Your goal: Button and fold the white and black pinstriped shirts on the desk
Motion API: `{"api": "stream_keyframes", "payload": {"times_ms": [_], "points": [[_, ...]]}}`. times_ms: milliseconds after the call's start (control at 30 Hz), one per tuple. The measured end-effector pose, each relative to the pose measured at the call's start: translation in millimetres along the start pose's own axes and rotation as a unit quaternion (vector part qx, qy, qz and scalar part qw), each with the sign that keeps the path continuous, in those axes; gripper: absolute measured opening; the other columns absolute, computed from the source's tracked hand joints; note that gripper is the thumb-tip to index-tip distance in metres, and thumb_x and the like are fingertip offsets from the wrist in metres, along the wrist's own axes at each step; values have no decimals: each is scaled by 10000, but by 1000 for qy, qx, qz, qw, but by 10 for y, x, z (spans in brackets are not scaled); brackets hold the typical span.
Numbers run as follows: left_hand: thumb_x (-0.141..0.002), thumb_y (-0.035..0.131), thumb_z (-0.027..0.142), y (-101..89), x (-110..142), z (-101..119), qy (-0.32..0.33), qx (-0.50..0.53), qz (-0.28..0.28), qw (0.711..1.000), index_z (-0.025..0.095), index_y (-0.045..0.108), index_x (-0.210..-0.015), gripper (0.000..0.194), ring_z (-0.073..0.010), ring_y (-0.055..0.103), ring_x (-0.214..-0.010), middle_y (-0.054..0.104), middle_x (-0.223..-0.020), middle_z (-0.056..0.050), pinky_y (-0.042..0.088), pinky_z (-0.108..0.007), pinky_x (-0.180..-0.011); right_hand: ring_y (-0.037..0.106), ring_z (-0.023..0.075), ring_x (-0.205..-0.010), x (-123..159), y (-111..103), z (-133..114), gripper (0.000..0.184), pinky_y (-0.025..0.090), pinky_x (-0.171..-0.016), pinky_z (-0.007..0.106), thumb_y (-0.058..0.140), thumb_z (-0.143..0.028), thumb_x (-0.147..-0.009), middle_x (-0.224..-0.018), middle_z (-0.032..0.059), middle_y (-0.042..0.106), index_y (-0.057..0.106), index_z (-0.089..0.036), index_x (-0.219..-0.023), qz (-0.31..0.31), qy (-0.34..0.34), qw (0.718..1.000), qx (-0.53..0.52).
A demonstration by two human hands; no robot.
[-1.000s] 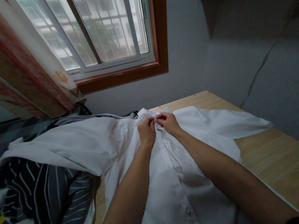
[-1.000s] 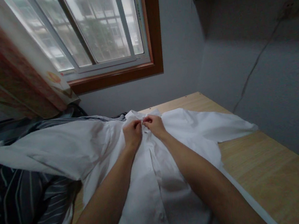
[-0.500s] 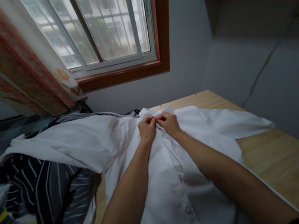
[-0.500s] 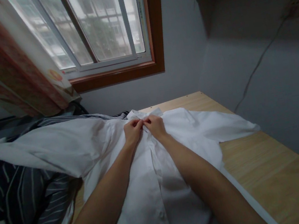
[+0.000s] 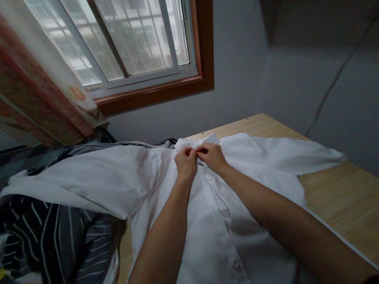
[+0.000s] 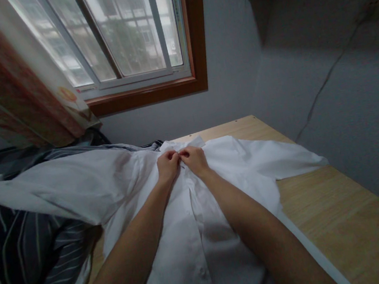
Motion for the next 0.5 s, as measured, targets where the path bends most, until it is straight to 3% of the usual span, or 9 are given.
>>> {"api": "stream_keyframes", "payload": {"times_ms": [333,500], "points": [[-741,585,317,68,-65,-125,-13,145,-26,989,149,672,-710,192,-125,529,-539,607,-579,15,394,-231,-550,645,175,-666,-37,10,79,71,517,-682,279,677,-252,-700,-742,21,710,675,-187,-729,17,69,992,-101],[-723,585,235,59,-63,-115,0,152,-31,988,155,677,-715,123,-135,568,-588,639,-616,5,426,-233,-588,630,162,-654,-35,29,113,150,514,-637,264,646,-250,-660,-745,10,694,657,-178,-791,12,111,985,-132]]}}
Point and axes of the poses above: each hand's wrist, its own x-axis away from the middle knuckle, its own y-axis out of the palm, z = x × y, the point moved 3 cm from there along -x, towards the middle knuckle
